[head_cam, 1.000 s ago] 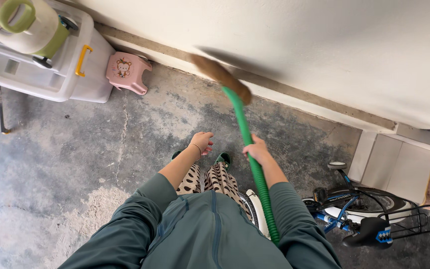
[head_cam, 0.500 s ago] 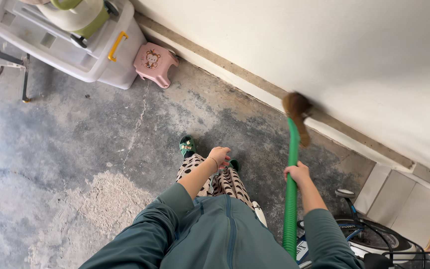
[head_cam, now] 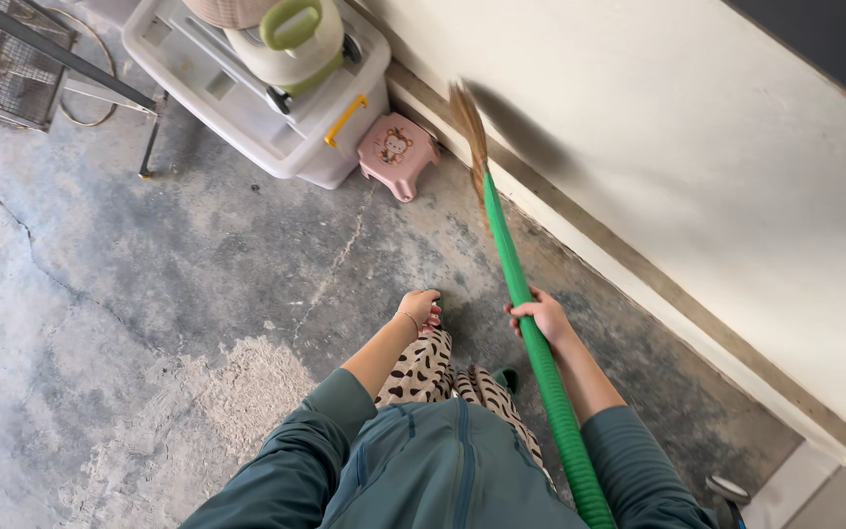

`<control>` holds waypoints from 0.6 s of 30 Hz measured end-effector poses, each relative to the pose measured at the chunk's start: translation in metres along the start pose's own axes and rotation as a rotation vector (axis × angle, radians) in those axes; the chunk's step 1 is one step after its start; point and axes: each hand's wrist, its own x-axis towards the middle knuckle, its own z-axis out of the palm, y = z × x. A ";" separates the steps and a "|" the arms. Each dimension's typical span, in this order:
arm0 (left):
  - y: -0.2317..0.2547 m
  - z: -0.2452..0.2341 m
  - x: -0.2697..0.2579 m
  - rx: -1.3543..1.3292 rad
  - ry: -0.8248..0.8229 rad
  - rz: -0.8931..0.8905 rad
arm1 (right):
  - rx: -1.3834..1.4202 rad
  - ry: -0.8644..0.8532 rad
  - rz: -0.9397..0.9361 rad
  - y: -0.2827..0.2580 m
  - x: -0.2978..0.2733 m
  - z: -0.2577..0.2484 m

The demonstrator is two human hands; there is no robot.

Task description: The person sweeps dirt and debris from a concrete floor into a blue dustpan using a broom and empties the collected material into a white bucket.

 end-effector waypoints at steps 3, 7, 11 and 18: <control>0.019 -0.037 0.014 -0.021 0.045 0.000 | 0.258 -0.228 0.034 -0.038 0.054 0.051; 0.043 -0.072 0.019 0.001 0.084 -0.007 | 0.412 -0.372 0.117 -0.081 0.125 0.125; 0.059 -0.096 0.017 -0.049 0.097 -0.009 | 0.506 -0.499 0.239 -0.109 0.185 0.179; 0.044 -0.136 0.015 -0.083 0.151 -0.030 | 0.889 -0.559 0.273 -0.119 0.285 0.180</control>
